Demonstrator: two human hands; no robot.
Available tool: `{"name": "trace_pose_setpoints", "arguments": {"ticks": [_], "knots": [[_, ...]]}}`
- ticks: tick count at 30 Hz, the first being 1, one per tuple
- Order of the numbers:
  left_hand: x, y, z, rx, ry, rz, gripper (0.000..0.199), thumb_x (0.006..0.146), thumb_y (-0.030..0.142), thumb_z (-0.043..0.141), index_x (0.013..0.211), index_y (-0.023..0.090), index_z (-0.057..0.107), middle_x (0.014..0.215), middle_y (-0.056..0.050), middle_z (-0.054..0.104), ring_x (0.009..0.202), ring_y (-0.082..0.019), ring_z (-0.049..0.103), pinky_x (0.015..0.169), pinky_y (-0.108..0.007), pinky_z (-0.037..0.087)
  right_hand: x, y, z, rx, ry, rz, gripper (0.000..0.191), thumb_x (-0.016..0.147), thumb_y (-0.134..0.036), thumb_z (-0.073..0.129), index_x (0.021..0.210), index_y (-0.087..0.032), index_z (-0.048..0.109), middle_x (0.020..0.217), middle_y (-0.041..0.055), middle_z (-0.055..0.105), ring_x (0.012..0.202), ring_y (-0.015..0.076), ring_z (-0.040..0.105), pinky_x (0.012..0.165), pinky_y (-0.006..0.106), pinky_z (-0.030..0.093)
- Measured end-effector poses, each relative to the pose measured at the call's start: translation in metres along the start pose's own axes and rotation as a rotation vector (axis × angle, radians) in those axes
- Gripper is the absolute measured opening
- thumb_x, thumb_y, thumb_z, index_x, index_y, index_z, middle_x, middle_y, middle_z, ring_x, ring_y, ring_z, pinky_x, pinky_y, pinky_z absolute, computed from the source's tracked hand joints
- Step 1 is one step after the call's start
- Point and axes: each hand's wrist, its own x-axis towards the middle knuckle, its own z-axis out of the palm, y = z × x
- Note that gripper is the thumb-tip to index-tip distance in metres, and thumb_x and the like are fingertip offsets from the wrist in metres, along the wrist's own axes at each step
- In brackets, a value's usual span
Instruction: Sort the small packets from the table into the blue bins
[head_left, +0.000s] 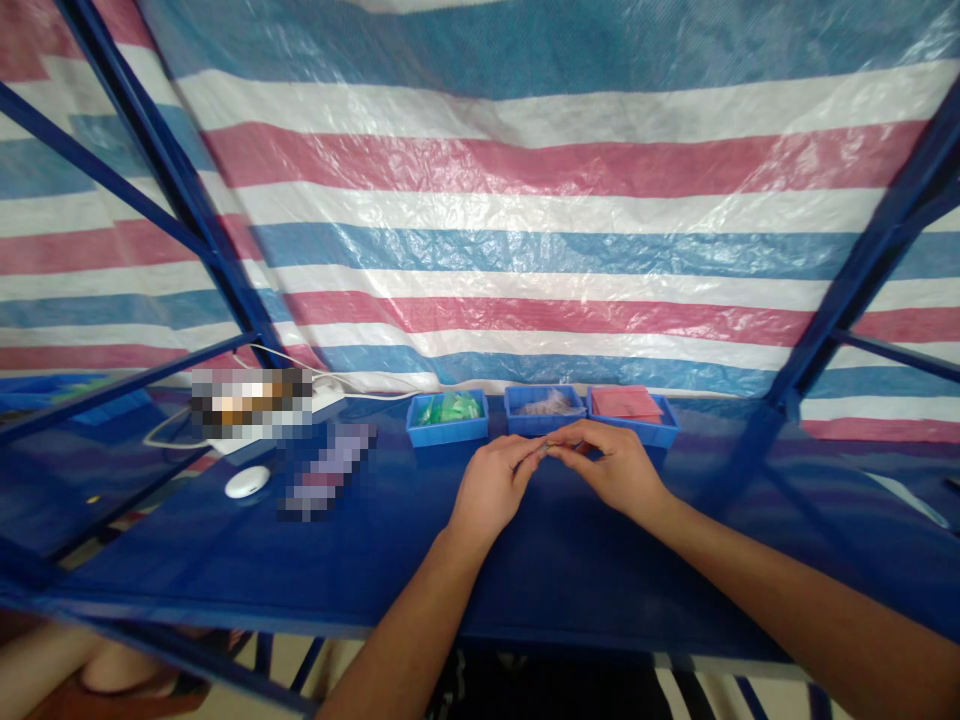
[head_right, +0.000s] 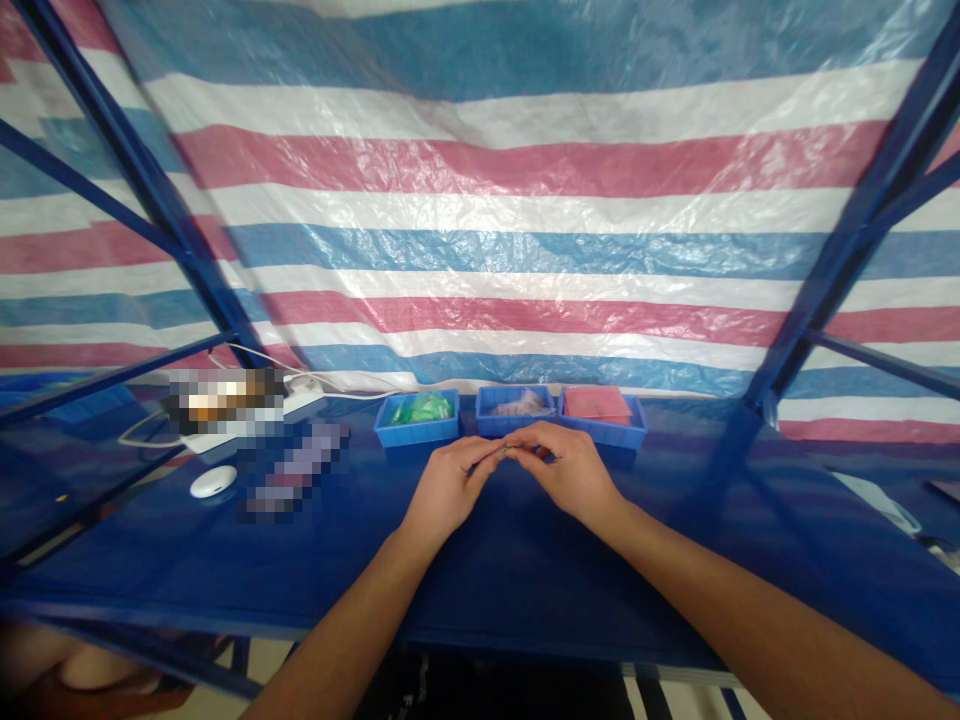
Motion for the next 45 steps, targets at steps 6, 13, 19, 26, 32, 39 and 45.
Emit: {"name": "trace_pose_setpoints", "arguments": {"ticks": [6, 13, 19, 26, 32, 39, 45], "knots": [[0.000, 0.001, 0.001, 0.041, -0.059, 0.001, 0.029, 0.102, 0.030, 0.051, 0.118, 0.026, 0.075, 0.111, -0.005, 0.076, 0.102, -0.022, 0.069, 0.093, -0.033, 0.052, -0.001, 0.005, -0.001, -0.024, 0.002, -0.006, 0.017, 0.093, -0.025, 0.069, 0.107, -0.029, 0.078, 0.103, 0.0014, 0.080, 0.090, 0.0221, 0.075, 0.078, 0.034, 0.061], [0.002, 0.014, -0.003, -0.016, -0.101, 0.005, 0.034, 0.106, 0.032, 0.041, 0.120, 0.024, 0.071, 0.112, -0.007, 0.072, 0.103, -0.022, 0.066, 0.090, -0.031, 0.050, 0.001, -0.002, -0.003, 0.001, 0.003, -0.113, 0.021, 0.094, -0.019, 0.064, 0.107, -0.029, 0.078, 0.105, 0.0027, 0.078, 0.097, 0.0228, 0.074, 0.089, 0.038, 0.060], [0.001, 0.017, -0.004, -0.062, -0.099, -0.013, 0.040, 0.108, 0.036, 0.035, 0.100, 0.018, 0.069, 0.096, -0.006, 0.070, 0.091, -0.019, 0.064, 0.083, -0.028, 0.047, 0.001, -0.003, -0.001, 0.027, -0.002, -0.037, 0.018, 0.094, -0.026, 0.065, 0.108, -0.028, 0.077, 0.102, 0.0042, 0.077, 0.088, 0.0222, 0.074, 0.078, 0.036, 0.062], [0.001, 0.019, -0.002, -0.096, -0.120, -0.065, 0.043, 0.108, 0.039, 0.032, 0.088, 0.018, 0.064, 0.085, -0.003, 0.067, 0.082, -0.016, 0.063, 0.078, -0.027, 0.045, 0.001, 0.002, 0.003, 0.143, -0.054, 0.056, 0.017, 0.096, -0.031, 0.063, 0.106, -0.026, 0.076, 0.101, 0.0054, 0.075, 0.086, 0.0216, 0.073, 0.076, 0.035, 0.061], [0.002, 0.015, 0.001, -0.090, -0.060, -0.096, 0.039, 0.106, 0.040, 0.040, 0.094, 0.019, 0.071, 0.085, -0.003, 0.067, 0.080, -0.017, 0.062, 0.075, -0.027, 0.044, 0.003, 0.000, 0.001, 0.061, -0.047, 0.040, 0.015, 0.096, -0.030, 0.064, 0.102, -0.025, 0.077, 0.099, 0.0058, 0.076, 0.087, 0.0220, 0.072, 0.080, 0.036, 0.060], [0.001, 0.006, 0.003, -0.111, 0.007, -0.103, 0.040, 0.105, 0.042, 0.042, 0.102, 0.021, 0.076, 0.085, -0.004, 0.065, 0.082, -0.017, 0.061, 0.076, -0.028, 0.045, 0.002, 0.001, 0.002, 0.037, -0.049, 0.056, 0.015, 0.095, -0.030, 0.063, 0.104, -0.026, 0.075, 0.097, 0.0048, 0.076, 0.084, 0.0219, 0.072, 0.078, 0.035, 0.059], [0.002, 0.008, 0.004, -0.126, -0.024, -0.076, 0.039, 0.105, 0.041, 0.043, 0.106, 0.022, 0.077, 0.090, -0.004, 0.067, 0.084, -0.017, 0.062, 0.078, -0.028, 0.046, 0.000, 0.007, 0.005, 0.124, -0.052, 0.172, 0.014, 0.093, -0.034, 0.066, 0.099, -0.023, 0.072, 0.092, 0.0040, 0.077, 0.078, 0.0207, 0.073, 0.074, 0.033, 0.059]]}}
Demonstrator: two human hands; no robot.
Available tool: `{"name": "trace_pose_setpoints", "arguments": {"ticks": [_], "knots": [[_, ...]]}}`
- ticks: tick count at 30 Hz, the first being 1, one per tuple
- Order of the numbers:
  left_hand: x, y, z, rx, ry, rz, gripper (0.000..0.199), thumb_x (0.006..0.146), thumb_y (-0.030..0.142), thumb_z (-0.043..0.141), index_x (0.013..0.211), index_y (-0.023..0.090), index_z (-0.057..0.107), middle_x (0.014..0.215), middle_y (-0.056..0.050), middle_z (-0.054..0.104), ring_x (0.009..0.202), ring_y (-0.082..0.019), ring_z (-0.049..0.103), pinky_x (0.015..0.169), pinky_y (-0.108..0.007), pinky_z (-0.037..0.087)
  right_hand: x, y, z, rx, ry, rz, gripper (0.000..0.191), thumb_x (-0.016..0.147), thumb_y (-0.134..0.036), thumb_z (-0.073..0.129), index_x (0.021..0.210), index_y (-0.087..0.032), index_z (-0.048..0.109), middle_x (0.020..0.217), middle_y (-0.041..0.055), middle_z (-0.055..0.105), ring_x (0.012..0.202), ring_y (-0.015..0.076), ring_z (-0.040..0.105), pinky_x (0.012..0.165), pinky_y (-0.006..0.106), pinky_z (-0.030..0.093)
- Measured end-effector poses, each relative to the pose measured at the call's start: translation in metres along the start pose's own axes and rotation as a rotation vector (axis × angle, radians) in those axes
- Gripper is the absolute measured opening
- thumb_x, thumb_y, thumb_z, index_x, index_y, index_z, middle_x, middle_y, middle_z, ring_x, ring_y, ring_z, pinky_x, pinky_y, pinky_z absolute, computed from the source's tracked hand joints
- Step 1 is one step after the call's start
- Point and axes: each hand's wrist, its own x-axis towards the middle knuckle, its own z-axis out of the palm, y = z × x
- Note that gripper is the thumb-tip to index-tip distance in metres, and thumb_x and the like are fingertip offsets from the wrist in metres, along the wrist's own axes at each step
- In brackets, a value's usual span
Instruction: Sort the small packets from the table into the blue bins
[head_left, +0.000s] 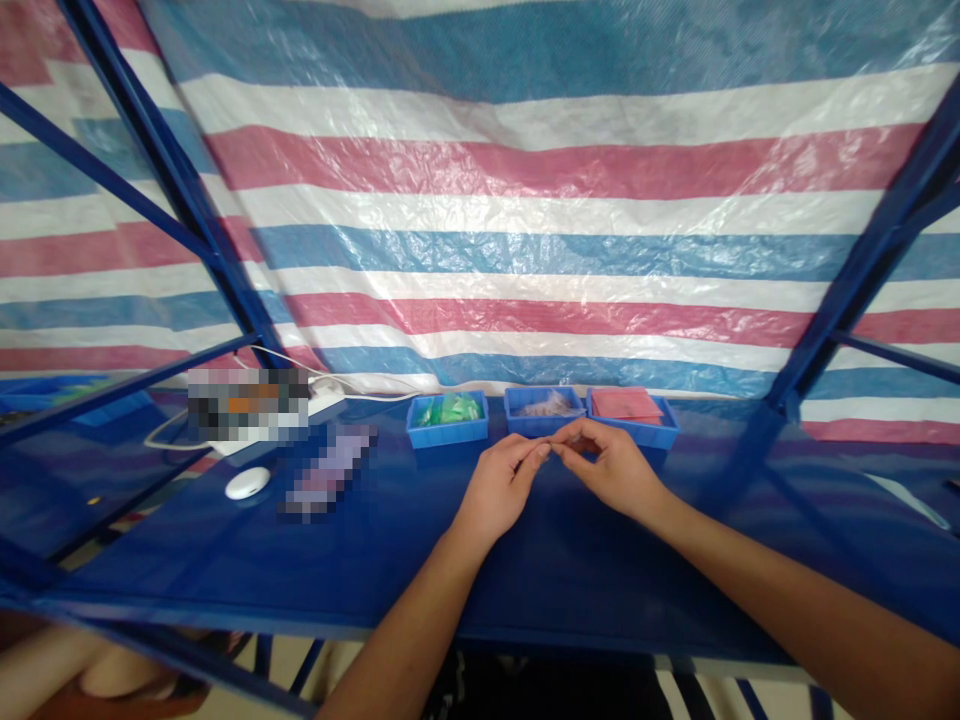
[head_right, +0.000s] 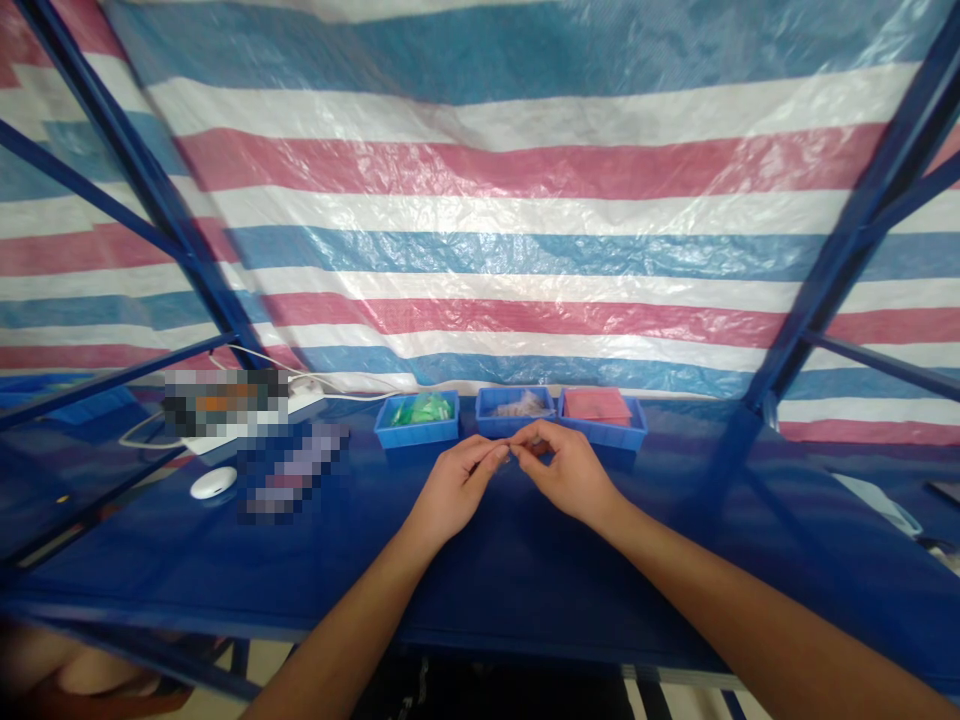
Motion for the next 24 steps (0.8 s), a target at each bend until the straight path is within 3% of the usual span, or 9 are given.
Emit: {"name": "trace_pose_setpoints", "arguments": {"ticks": [5, 10, 17, 24], "knots": [[-0.001, 0.005, -0.001, 0.019, -0.030, 0.018, 0.040, 0.106, 0.039, 0.041, 0.104, 0.021, 0.076, 0.091, -0.005, 0.067, 0.087, -0.017, 0.063, 0.080, -0.028, 0.046, 0.001, 0.002, -0.002, -0.005, -0.009, -0.021, 0.014, 0.091, -0.034, 0.067, 0.098, -0.023, 0.073, 0.093, 0.0047, 0.077, 0.079, 0.0214, 0.073, 0.076, 0.035, 0.061], [0.000, 0.004, -0.001, 0.003, -0.009, 0.012, 0.037, 0.105, 0.037, 0.042, 0.113, 0.022, 0.075, 0.095, -0.006, 0.069, 0.090, -0.018, 0.064, 0.082, -0.028, 0.048, 0.002, -0.001, -0.004, -0.043, -0.007, -0.061, 0.013, 0.092, -0.030, 0.066, 0.099, -0.023, 0.074, 0.094, 0.0048, 0.077, 0.079, 0.0210, 0.073, 0.076, 0.035, 0.061], [0.000, 0.000, -0.001, -0.006, -0.003, -0.025, 0.036, 0.104, 0.038, 0.047, 0.101, 0.020, 0.077, 0.091, -0.006, 0.068, 0.083, -0.017, 0.063, 0.075, -0.027, 0.048, 0.003, -0.005, -0.004, -0.063, -0.014, -0.137, 0.013, 0.093, -0.030, 0.066, 0.098, -0.024, 0.076, 0.100, 0.0058, 0.075, 0.085, 0.0212, 0.072, 0.079, 0.036, 0.060], [-0.001, -0.008, 0.002, -0.083, 0.033, -0.083, 0.040, 0.103, 0.043, 0.048, 0.128, 0.021, 0.071, 0.094, -0.007, 0.068, 0.082, -0.017, 0.064, 0.073, -0.028, 0.051, 0.003, 0.002, -0.001, -0.072, 0.038, -0.088, 0.014, 0.091, -0.032, 0.068, 0.102, -0.024, 0.074, 0.099, 0.0053, 0.075, 0.085, 0.0210, 0.071, 0.075, 0.034, 0.059]]}}
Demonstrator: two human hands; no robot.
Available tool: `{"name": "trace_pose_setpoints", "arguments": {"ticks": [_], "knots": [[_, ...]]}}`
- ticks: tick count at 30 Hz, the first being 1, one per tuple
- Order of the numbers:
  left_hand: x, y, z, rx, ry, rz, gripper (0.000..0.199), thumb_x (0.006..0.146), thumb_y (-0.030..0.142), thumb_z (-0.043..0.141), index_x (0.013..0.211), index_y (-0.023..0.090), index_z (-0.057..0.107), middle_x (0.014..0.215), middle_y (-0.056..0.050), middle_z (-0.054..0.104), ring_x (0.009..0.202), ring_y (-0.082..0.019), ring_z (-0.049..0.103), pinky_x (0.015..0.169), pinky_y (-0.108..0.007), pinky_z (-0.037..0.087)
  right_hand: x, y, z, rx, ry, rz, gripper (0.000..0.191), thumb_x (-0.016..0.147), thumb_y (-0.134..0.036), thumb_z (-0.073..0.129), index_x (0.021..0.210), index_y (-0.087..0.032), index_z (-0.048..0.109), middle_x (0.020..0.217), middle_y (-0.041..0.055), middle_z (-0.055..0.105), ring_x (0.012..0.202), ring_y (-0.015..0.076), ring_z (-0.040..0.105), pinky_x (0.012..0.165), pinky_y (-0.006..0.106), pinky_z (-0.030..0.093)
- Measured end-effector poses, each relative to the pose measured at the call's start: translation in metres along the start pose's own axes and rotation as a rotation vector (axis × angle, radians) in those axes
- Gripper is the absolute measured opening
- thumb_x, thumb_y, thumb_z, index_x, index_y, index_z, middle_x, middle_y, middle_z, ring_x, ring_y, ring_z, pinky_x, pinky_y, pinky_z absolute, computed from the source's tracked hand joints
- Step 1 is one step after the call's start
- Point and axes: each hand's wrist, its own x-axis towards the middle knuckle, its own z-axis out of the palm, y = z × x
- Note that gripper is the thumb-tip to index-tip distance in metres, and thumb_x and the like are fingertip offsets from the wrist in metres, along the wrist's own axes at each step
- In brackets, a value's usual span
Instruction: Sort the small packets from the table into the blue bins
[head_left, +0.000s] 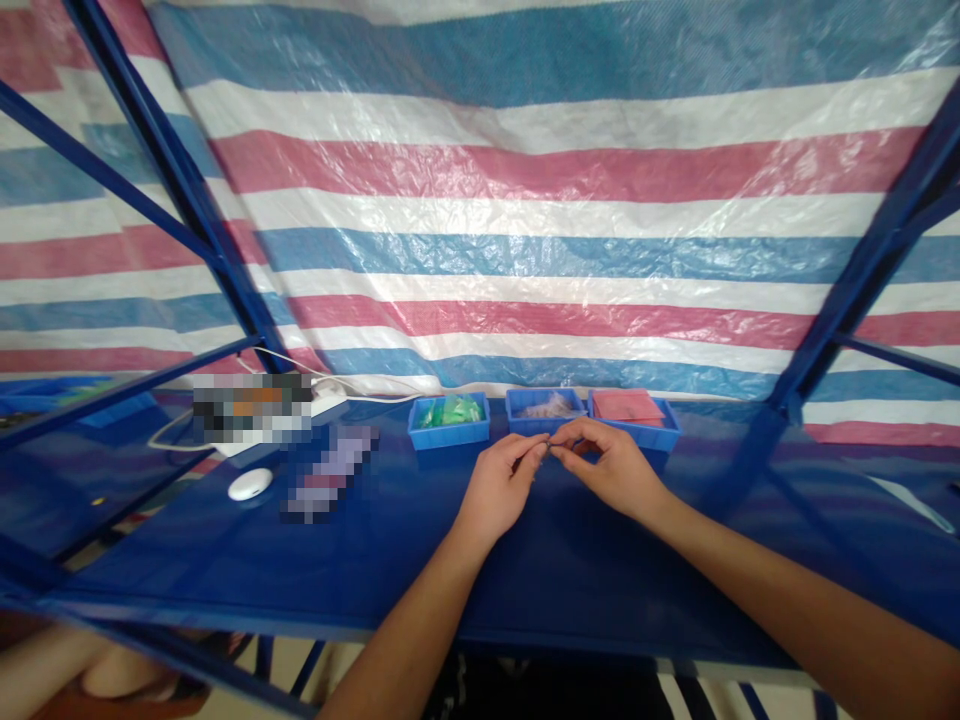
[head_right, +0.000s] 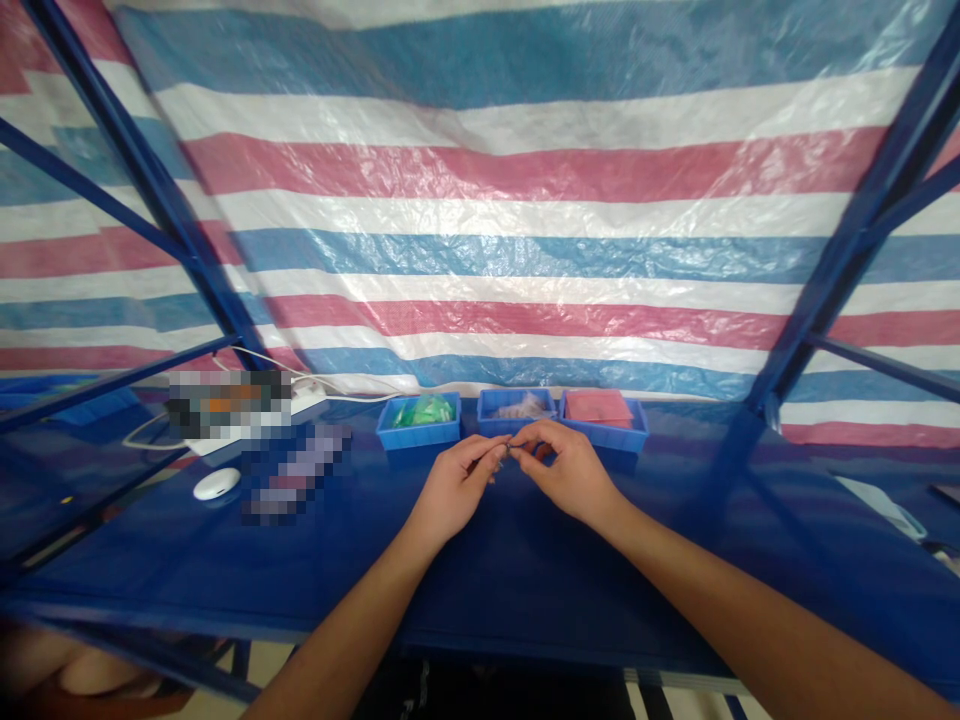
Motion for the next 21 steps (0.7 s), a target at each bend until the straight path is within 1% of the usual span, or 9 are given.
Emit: {"name": "trace_pose_setpoints", "arguments": {"ticks": [4, 8, 11, 14, 18, 21], "knots": [[0.0002, -0.0019, 0.0004, -0.006, 0.000, -0.004, 0.040, 0.102, 0.043, 0.050, 0.129, 0.022, 0.071, 0.095, -0.007, 0.070, 0.082, -0.018, 0.065, 0.072, -0.027, 0.052, 0.0003, -0.0006, -0.0008, -0.008, -0.011, -0.012, 0.013, 0.092, -0.032, 0.068, 0.100, -0.024, 0.074, 0.100, 0.0054, 0.075, 0.086, 0.0211, 0.071, 0.075, 0.034, 0.059], [-0.0001, 0.0006, 0.0000, 0.026, 0.004, 0.024, 0.039, 0.102, 0.041, 0.051, 0.129, 0.022, 0.071, 0.097, -0.008, 0.072, 0.082, -0.018, 0.066, 0.073, -0.028, 0.052, 0.0011, -0.0004, -0.0019, -0.009, -0.030, -0.022, 0.012, 0.092, -0.033, 0.068, 0.098, -0.025, 0.073, 0.098, 0.0050, 0.074, 0.084, 0.0206, 0.070, 0.075, 0.034, 0.058], [-0.0003, 0.0031, -0.0006, 0.061, 0.022, 0.074, 0.035, 0.102, 0.036, 0.051, 0.126, 0.023, 0.073, 0.105, -0.008, 0.074, 0.092, -0.020, 0.068, 0.083, -0.031, 0.054, 0.0015, 0.0004, -0.0018, -0.048, -0.020, -0.041, 0.011, 0.090, -0.033, 0.070, 0.095, -0.024, 0.072, 0.093, 0.0048, 0.074, 0.081, 0.0209, 0.069, 0.072, 0.034, 0.058], [-0.0003, 0.0039, -0.0012, 0.091, 0.015, 0.111, 0.032, 0.102, 0.032, 0.052, 0.124, 0.025, 0.074, 0.112, -0.007, 0.074, 0.102, -0.021, 0.068, 0.094, -0.033, 0.053, 0.0012, 0.0002, -0.0012, -0.068, -0.034, -0.052, 0.009, 0.089, -0.032, 0.071, 0.092, -0.024, 0.071, 0.090, 0.0043, 0.074, 0.080, 0.0207, 0.069, 0.072, 0.034, 0.058], [-0.0005, 0.0035, -0.0018, 0.125, 0.009, 0.107, 0.032, 0.102, 0.031, 0.051, 0.124, 0.027, 0.074, 0.115, -0.006, 0.074, 0.108, -0.022, 0.067, 0.098, -0.035, 0.051, 0.0007, -0.0023, -0.0022, -0.079, -0.058, -0.059, 0.008, 0.090, -0.031, 0.070, 0.093, -0.024, 0.074, 0.091, 0.0040, 0.075, 0.080, 0.0210, 0.069, 0.072, 0.034, 0.057], [-0.0009, 0.0039, -0.0015, 0.149, -0.018, 0.116, 0.032, 0.103, 0.032, 0.050, 0.122, 0.027, 0.074, 0.117, -0.006, 0.074, 0.108, -0.022, 0.067, 0.099, -0.036, 0.051, 0.0010, -0.0045, -0.0041, -0.071, -0.057, -0.077, 0.009, 0.092, -0.030, 0.068, 0.094, -0.025, 0.075, 0.092, 0.0045, 0.075, 0.081, 0.0213, 0.070, 0.073, 0.035, 0.057]]}}
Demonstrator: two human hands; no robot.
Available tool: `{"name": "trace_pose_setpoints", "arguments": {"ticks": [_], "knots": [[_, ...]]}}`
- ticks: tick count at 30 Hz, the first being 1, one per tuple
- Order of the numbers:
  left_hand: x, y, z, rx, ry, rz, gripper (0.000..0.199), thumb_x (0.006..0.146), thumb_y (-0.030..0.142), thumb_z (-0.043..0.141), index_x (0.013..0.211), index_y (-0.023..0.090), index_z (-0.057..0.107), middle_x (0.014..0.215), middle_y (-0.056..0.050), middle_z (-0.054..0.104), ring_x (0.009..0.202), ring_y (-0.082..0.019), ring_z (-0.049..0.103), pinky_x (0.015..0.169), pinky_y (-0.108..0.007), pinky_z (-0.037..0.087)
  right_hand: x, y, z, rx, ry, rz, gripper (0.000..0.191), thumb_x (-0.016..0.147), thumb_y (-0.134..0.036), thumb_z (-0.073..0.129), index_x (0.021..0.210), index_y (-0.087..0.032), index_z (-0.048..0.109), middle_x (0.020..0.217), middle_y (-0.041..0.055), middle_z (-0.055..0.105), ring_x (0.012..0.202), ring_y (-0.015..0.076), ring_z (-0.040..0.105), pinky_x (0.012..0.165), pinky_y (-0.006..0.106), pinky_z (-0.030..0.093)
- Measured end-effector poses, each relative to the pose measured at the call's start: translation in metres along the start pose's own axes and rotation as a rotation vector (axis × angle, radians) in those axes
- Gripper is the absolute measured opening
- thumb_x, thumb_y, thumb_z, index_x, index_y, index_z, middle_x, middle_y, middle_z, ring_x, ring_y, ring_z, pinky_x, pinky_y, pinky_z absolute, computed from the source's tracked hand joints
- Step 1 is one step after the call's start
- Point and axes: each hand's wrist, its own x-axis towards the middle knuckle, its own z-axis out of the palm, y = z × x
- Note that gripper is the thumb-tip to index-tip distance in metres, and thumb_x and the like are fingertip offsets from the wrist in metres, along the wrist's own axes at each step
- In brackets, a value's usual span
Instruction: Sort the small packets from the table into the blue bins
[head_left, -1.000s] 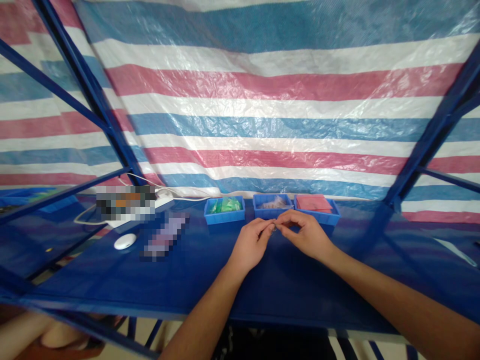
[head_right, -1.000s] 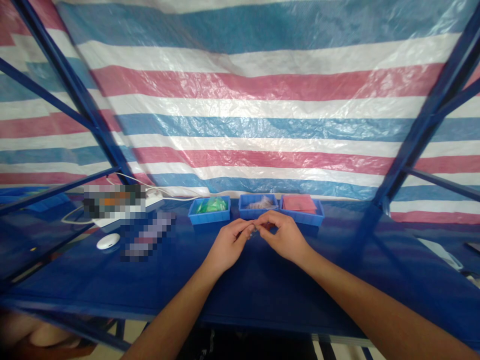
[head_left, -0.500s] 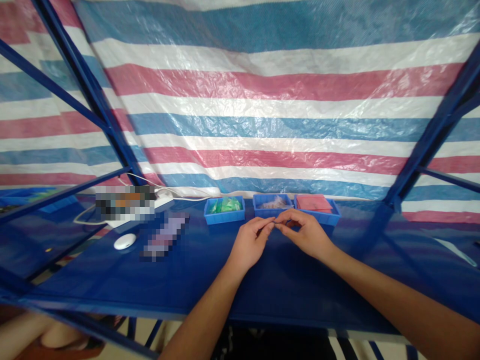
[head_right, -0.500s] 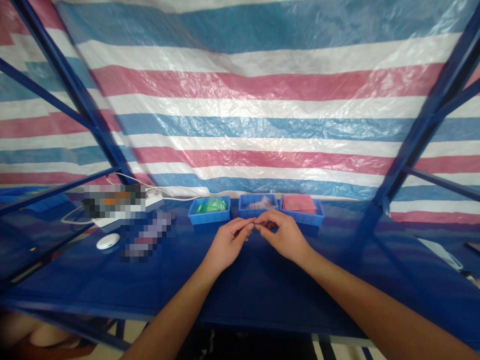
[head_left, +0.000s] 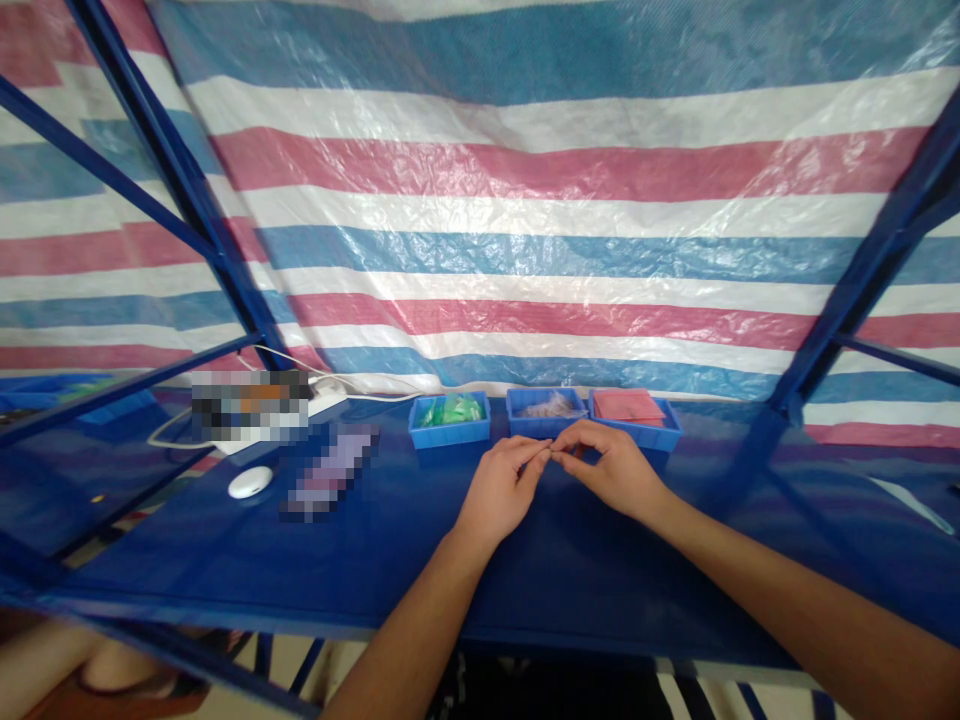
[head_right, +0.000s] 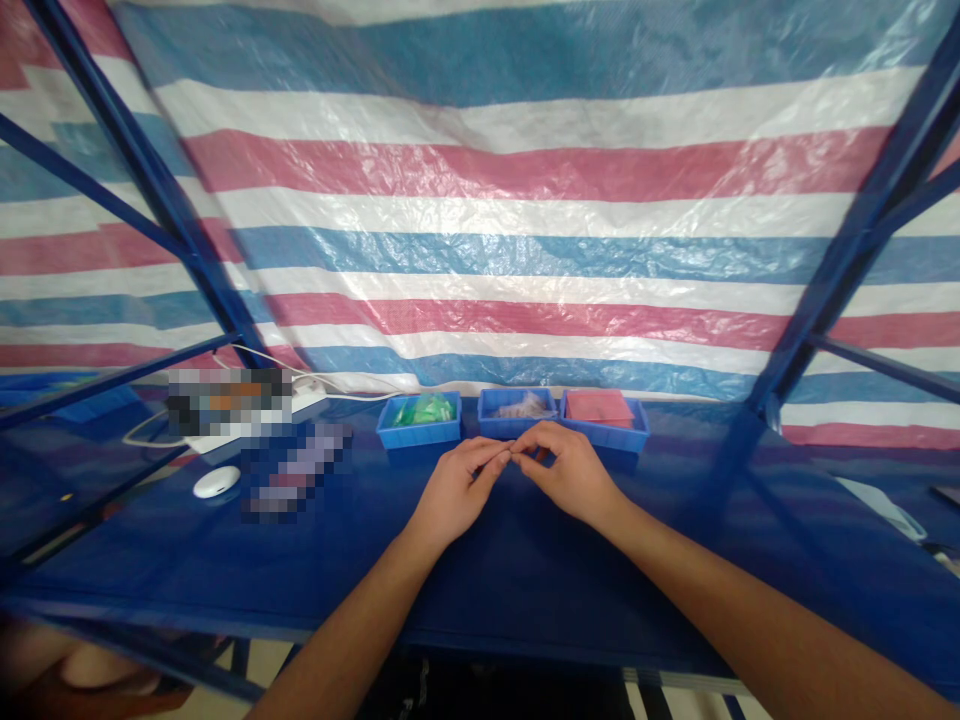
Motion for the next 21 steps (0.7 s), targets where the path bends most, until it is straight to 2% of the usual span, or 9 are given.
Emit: {"name": "trace_pose_setpoints", "arguments": {"ticks": [5, 13, 19, 21], "knots": [[-0.0004, -0.0002, 0.0003, 0.039, 0.012, -0.017, 0.030, 0.101, 0.030, 0.052, 0.120, 0.026, 0.076, 0.110, -0.006, 0.074, 0.105, -0.022, 0.067, 0.096, -0.035, 0.051, 0.0006, -0.0001, 0.0002, -0.012, -0.002, 0.007, 0.012, 0.092, -0.030, 0.067, 0.097, -0.025, 0.076, 0.090, 0.0043, 0.075, 0.079, 0.0209, 0.069, 0.071, 0.034, 0.056], [0.0007, -0.0045, -0.0004, -0.015, 0.112, -0.113, 0.029, 0.101, 0.037, 0.054, 0.112, 0.025, 0.078, 0.105, -0.006, 0.075, 0.096, -0.020, 0.070, 0.085, -0.031, 0.054, -0.0010, 0.0086, 0.0029, -0.012, 0.085, 0.125, 0.018, 0.091, -0.031, 0.067, 0.107, -0.025, 0.073, 0.094, 0.0033, 0.076, 0.074, 0.0195, 0.067, 0.066, 0.032, 0.053], [0.0013, -0.0020, -0.0011, -0.033, 0.054, -0.097, 0.027, 0.100, 0.036, 0.055, 0.109, 0.025, 0.078, 0.104, -0.005, 0.076, 0.095, -0.020, 0.070, 0.082, -0.030, 0.054, -0.0012, 0.0078, 0.0033, -0.025, 0.083, 0.103, 0.017, 0.091, -0.031, 0.067, 0.106, -0.024, 0.073, 0.099, 0.0045, 0.075, 0.076, 0.0196, 0.066, 0.070, 0.034, 0.054], [0.0011, -0.0024, -0.0005, -0.036, 0.078, -0.115, 0.027, 0.100, 0.036, 0.055, 0.108, 0.024, 0.078, 0.103, -0.005, 0.077, 0.095, -0.020, 0.070, 0.080, -0.030, 0.053, -0.0011, 0.0081, 0.0034, -0.029, 0.089, 0.101, 0.017, 0.092, -0.031, 0.067, 0.106, -0.024, 0.072, 0.101, 0.0049, 0.075, 0.077, 0.0201, 0.067, 0.070, 0.034, 0.054]]}}
